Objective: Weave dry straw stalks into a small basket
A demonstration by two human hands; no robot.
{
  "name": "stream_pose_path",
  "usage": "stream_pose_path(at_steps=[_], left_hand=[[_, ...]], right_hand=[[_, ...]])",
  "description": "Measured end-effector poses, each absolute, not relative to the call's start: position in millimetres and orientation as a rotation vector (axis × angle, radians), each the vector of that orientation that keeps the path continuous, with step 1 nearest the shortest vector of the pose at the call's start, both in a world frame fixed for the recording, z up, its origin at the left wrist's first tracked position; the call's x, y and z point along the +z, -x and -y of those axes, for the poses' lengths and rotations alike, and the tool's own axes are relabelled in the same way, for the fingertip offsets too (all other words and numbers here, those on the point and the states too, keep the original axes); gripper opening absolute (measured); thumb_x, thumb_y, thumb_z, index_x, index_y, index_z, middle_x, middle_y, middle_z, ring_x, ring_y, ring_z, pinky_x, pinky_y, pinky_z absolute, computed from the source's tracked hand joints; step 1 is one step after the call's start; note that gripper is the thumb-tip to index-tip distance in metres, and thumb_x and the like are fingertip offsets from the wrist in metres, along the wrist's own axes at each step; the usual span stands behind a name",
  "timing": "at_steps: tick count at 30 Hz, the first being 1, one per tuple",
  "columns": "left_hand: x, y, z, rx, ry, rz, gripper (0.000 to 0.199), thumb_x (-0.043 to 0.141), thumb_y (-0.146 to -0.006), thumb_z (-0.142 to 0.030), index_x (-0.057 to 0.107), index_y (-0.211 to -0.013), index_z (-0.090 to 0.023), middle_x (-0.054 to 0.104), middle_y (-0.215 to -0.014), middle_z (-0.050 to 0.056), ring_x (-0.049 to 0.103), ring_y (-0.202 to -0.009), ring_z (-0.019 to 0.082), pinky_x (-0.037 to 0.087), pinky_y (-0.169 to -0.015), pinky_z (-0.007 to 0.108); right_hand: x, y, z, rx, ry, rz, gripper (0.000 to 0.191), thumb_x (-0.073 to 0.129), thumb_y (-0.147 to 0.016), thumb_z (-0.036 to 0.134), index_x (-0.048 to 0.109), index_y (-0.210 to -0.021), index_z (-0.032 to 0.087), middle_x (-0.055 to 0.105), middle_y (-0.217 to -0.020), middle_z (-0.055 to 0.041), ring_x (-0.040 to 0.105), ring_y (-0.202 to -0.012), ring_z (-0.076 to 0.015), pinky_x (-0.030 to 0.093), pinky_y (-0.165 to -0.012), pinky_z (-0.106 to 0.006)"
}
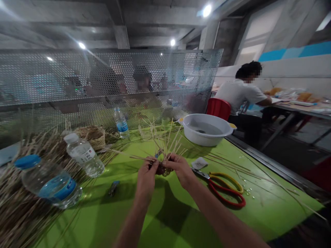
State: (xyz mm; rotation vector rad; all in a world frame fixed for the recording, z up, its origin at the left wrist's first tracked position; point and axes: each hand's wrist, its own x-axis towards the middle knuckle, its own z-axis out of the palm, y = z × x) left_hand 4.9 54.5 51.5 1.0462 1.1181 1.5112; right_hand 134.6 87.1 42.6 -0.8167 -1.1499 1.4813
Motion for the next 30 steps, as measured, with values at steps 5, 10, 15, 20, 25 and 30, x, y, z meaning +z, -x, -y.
stream_pose_path(at_steps=[5, 10, 15, 20, 25, 30], left_hand=[[49.2, -5.2, -55.4, 1.535, -1.090, -1.113, 0.024, 0.070, -0.075, -0.040, 0.059, -0.077, -0.018, 0.060, -0.062, -0.004, 0.056, -0.055, 0.012, 0.048, -0.055, 0.023], [48.2, -4.2, -56.2, 1.562, -1.051, -1.095, 0.027, 0.073, -0.071, -0.040, 0.058, -0.076, -0.018, 0.058, -0.063, -0.004, 0.056, -0.056, 0.012, 0.047, -0.054, 0.022], [46.3, -2.0, -56.4, 1.556, -1.095, -1.157, 0.024, 0.070, -0.072, -0.039, 0.060, -0.075, -0.017, 0.059, -0.062, -0.003, 0.056, -0.056, 0.012, 0.047, -0.056, 0.023], [46.4, -1.8, -56.3, 1.543, -1.112, -1.179, 0.022, 0.067, -0.075, -0.037, 0.059, -0.076, -0.017, 0.055, -0.056, -0.005, 0.052, -0.052, 0.011, 0.044, -0.053, 0.022], [48.3, -0.7, -55.8, 1.518, -1.105, -1.164, 0.027, 0.070, -0.073, -0.042, 0.058, -0.077, -0.018, 0.054, -0.053, -0.006, 0.051, -0.046, 0.010, 0.043, -0.049, 0.021], [47.5, -1.2, -56.2, 1.516, -1.113, -1.154, 0.031, 0.073, -0.070, -0.044, 0.057, -0.075, -0.018, 0.055, -0.052, -0.006, 0.052, -0.044, 0.011, 0.044, -0.047, 0.022]], right_hand=[[42.5, -135.3, -87.5, 1.495, 0.807, 1.164, 0.018, 0.077, -0.062, 0.029, 0.064, -0.064, 0.017, 0.061, -0.058, 0.0017, 0.051, -0.054, -0.0120, 0.036, -0.055, -0.026], [41.1, -135.2, -90.2, 1.520, 0.799, 1.245, 0.027, 0.084, -0.054, 0.029, 0.063, -0.065, 0.017, 0.060, -0.058, 0.0029, 0.051, -0.056, -0.0121, 0.038, -0.057, -0.026], [36.3, -133.4, -92.7, 1.489, 0.838, 1.273, 0.028, 0.084, -0.056, 0.033, 0.063, -0.064, 0.016, 0.060, -0.060, 0.0025, 0.052, -0.058, -0.0127, 0.039, -0.061, -0.027], [36.3, -134.7, -93.2, 1.465, 0.853, 1.282, 0.026, 0.082, -0.057, 0.031, 0.062, -0.064, 0.016, 0.058, -0.059, 0.0036, 0.049, -0.057, -0.0114, 0.036, -0.058, -0.026], [40.4, -135.4, -90.4, 1.472, 0.829, 1.298, 0.027, 0.082, -0.059, 0.033, 0.062, -0.068, 0.016, 0.058, -0.061, 0.0034, 0.049, -0.058, -0.0116, 0.035, -0.056, -0.025], [41.1, -133.9, -89.4, 1.483, 0.822, 1.300, 0.031, 0.085, -0.055, 0.034, 0.062, -0.067, 0.016, 0.059, -0.060, 0.0029, 0.051, -0.057, -0.0126, 0.036, -0.056, -0.025]])
